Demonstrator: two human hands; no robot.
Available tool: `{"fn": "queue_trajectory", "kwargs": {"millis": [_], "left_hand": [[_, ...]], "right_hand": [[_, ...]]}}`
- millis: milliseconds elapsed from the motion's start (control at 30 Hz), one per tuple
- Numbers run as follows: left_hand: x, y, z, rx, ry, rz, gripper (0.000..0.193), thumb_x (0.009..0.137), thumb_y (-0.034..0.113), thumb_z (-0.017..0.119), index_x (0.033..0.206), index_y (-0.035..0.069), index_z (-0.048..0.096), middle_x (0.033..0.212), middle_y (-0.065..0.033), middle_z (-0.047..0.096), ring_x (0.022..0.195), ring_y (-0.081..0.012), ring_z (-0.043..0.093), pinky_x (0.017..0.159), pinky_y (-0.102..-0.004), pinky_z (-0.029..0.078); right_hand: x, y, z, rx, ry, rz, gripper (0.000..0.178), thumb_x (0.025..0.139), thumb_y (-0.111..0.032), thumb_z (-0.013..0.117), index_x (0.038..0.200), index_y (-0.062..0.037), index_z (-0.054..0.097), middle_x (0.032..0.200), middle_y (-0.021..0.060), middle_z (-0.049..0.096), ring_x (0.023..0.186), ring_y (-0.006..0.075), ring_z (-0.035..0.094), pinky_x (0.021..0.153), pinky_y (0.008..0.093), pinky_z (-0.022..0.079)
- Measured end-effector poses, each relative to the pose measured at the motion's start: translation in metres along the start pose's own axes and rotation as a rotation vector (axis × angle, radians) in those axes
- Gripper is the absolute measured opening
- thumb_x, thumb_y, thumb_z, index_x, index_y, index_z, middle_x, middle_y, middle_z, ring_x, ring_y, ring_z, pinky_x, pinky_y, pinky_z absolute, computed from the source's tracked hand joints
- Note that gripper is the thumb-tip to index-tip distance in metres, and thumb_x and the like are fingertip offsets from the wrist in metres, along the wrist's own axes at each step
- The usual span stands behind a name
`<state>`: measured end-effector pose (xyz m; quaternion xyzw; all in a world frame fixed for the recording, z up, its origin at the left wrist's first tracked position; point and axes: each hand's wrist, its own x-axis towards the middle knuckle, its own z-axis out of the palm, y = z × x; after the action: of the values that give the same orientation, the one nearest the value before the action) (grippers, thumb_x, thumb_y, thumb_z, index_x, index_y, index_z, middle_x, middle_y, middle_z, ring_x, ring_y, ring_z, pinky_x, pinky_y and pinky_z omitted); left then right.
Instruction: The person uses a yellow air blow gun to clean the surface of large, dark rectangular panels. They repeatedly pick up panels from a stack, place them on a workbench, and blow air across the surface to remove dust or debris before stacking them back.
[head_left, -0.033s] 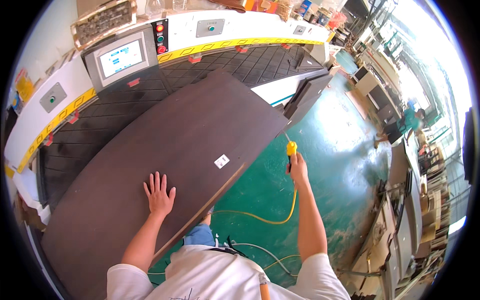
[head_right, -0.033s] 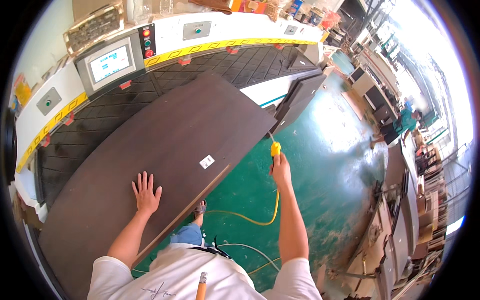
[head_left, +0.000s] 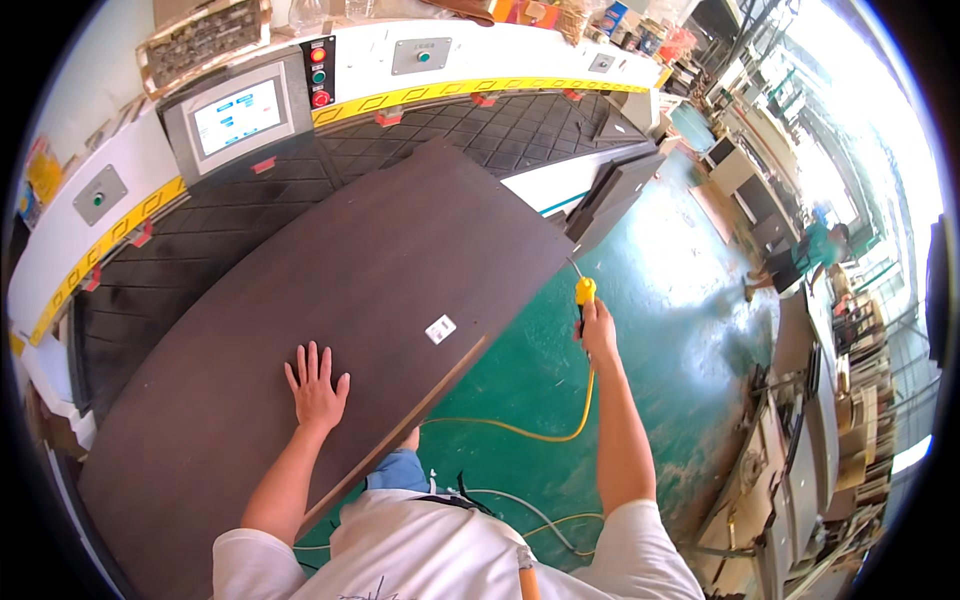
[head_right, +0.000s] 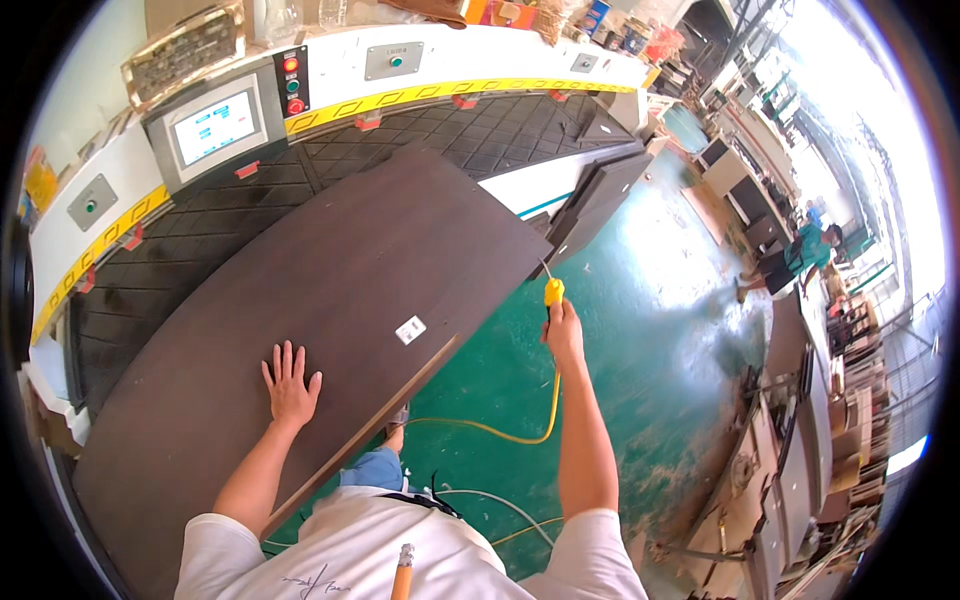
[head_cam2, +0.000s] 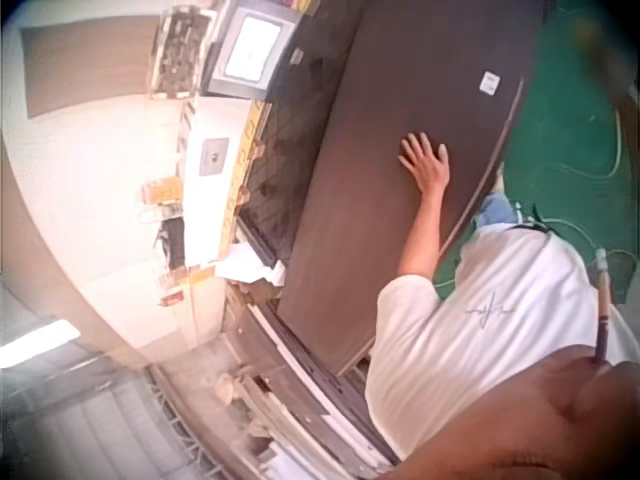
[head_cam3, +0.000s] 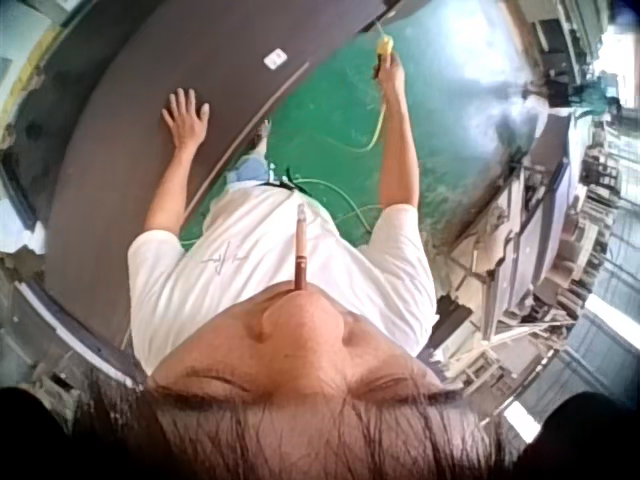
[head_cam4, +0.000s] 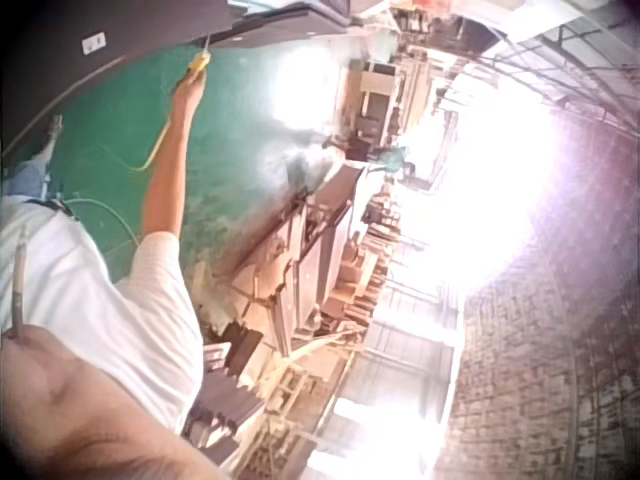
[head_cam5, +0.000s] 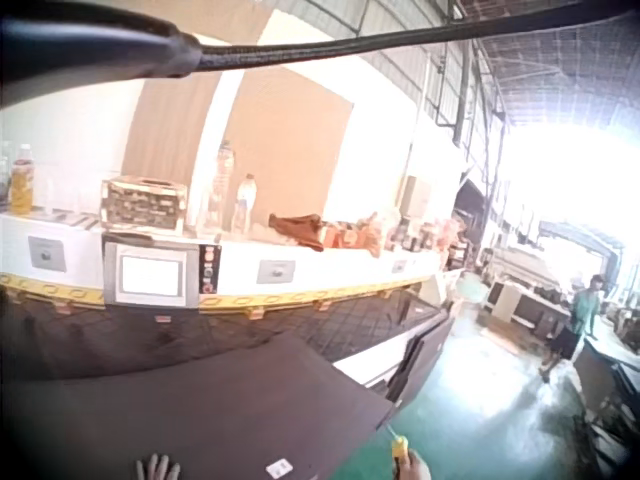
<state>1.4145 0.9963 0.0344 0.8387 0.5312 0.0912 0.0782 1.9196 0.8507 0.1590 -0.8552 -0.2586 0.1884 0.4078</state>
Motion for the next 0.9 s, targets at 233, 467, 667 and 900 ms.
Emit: {"fn": "queue_trajectory", "kwargs": {"millis": [233,467,667,900], "left_hand": [[0.077,0.032,0.01,0.0,0.023,-0.091,0.067,0.102,0.044,0.054,0.156,0.007,0.041,0.168,-0.0157,0.027,0.158,-0.0358,0.018,0.126,-0.0618,0.01],[0.109,0.055,0.012,0.025,-0.011,-0.147,0.066,0.103,0.047,0.049,0.157,0.009,0.041,0.17,-0.0145,0.024,0.158,-0.0349,0.017,0.127,-0.0602,0.009],[0.063,0.069,0.014,-0.108,0.036,-0.204,0.057,0.102,0.037,0.056,0.15,0.007,0.049,0.166,-0.0158,0.033,0.156,-0.0346,0.024,0.127,-0.0553,0.014],[-0.132,0.08,0.002,-0.014,0.132,-0.524,0.06,0.1,0.043,0.059,0.15,0.011,0.051,0.165,-0.0147,0.035,0.155,-0.0334,0.026,0.126,-0.0546,0.016]], "right_hand": [[0.16,-0.024,0.024,-0.152,-0.086,0.231,0.041,0.108,-0.039,0.044,0.131,-0.0096,0.061,0.073,0.0048,0.062,0.05,0.0138,0.058,0.041,0.0291,0.04],[0.249,-0.09,0.112,-0.015,-0.334,0.078,0.042,0.107,-0.041,0.048,0.136,-0.0129,0.061,0.075,0.0027,0.062,0.053,0.0122,0.059,0.043,0.0282,0.041],[0.281,-0.165,0.171,0.011,-0.402,-0.194,0.038,0.107,-0.04,0.047,0.115,-0.0072,0.063,0.073,0.0044,0.061,0.052,0.0132,0.057,0.045,0.03,0.041],[0.158,-0.127,0.163,-0.008,-1.249,-0.293,0.041,0.107,-0.045,0.048,0.106,-0.0069,0.065,0.075,0.0051,0.064,0.06,0.0147,0.058,0.054,0.0312,0.043]]}}
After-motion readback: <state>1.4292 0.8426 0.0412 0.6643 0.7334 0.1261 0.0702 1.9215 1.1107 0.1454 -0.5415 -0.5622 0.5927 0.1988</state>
